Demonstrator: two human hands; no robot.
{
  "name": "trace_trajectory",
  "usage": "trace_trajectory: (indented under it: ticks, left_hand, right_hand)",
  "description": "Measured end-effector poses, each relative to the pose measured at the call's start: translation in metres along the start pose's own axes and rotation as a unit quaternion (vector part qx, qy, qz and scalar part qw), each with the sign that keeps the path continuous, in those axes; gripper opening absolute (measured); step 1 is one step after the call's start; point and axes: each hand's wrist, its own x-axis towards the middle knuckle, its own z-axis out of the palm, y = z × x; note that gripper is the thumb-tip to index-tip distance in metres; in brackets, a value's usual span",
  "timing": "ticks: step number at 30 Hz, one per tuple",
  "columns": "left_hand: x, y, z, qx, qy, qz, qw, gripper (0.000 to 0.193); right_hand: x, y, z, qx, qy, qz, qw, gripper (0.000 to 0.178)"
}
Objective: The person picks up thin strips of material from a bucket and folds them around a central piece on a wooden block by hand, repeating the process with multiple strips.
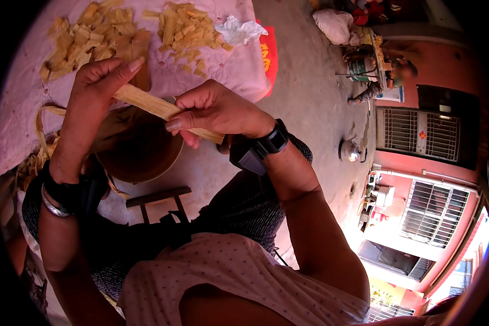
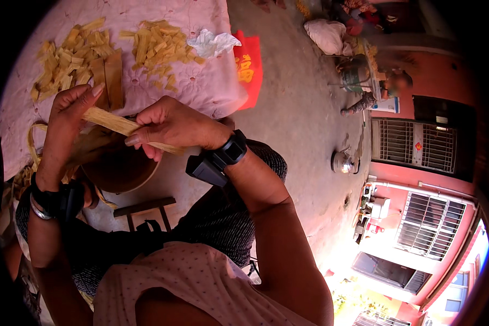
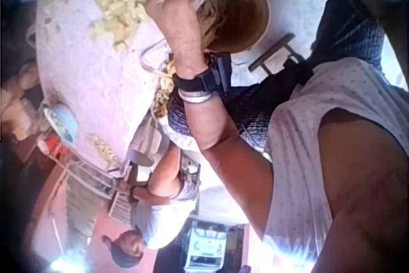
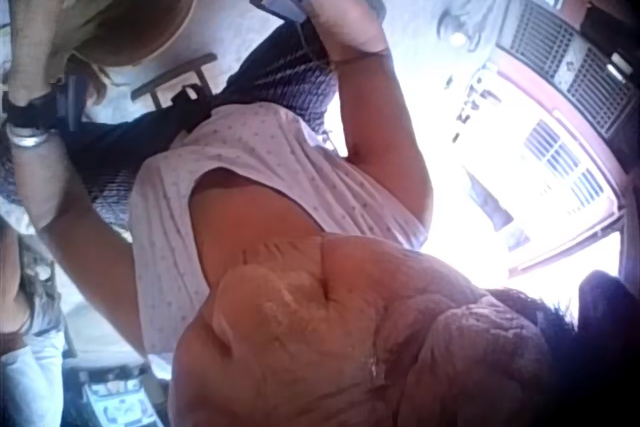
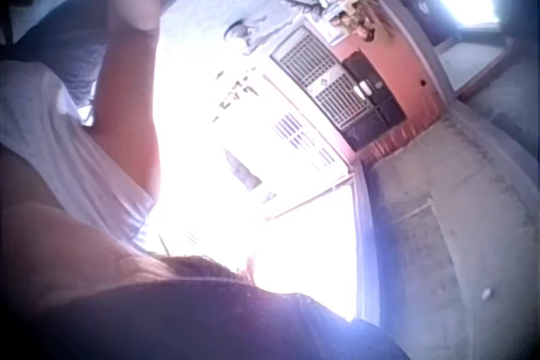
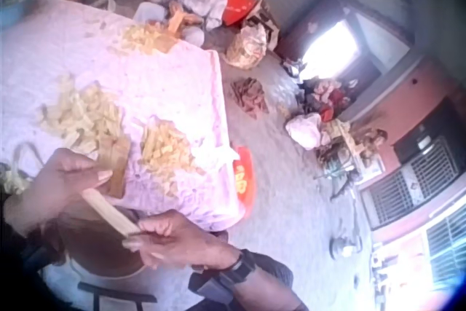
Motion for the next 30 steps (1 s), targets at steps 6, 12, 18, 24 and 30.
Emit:
trace_trajectory:
  ticks: [6, 12, 18, 24, 30]
  left_hand:
    - [0.011, -0.005, -0.003, -0.040, 0.046, 0.014, 0.998, 0.025]
    - [-0.002, -0.021, 0.027, -0.096, 0.019, -0.027, 0.995, 0.035]
    - [0.001, -0.037, 0.019, -0.286, -0.134, -0.142, 0.938, 0.032]
    - [-0.005, -0.020, 0.023, -0.391, -0.071, -0.136, 0.907, 0.016]
    - [0.003, -0.019, -0.005, -0.339, -0.042, -0.019, 0.940, 0.016]
  right_hand:
    - [0.005, -0.010, 0.005, 0.068, 0.066, -0.151, 0.984, 0.016]
    - [0.021, -0.010, 0.006, 0.104, 0.085, -0.299, 0.945, 0.022]
    - [0.038, -0.007, 0.021, -0.108, 0.149, -0.376, 0.908, 0.026]
    - [0.032, -0.008, 0.033, -0.205, 0.166, -0.383, 0.885, 0.031]
    - [0.032, -0.007, 0.040, -0.307, 0.304, -0.383, 0.816, 0.033]
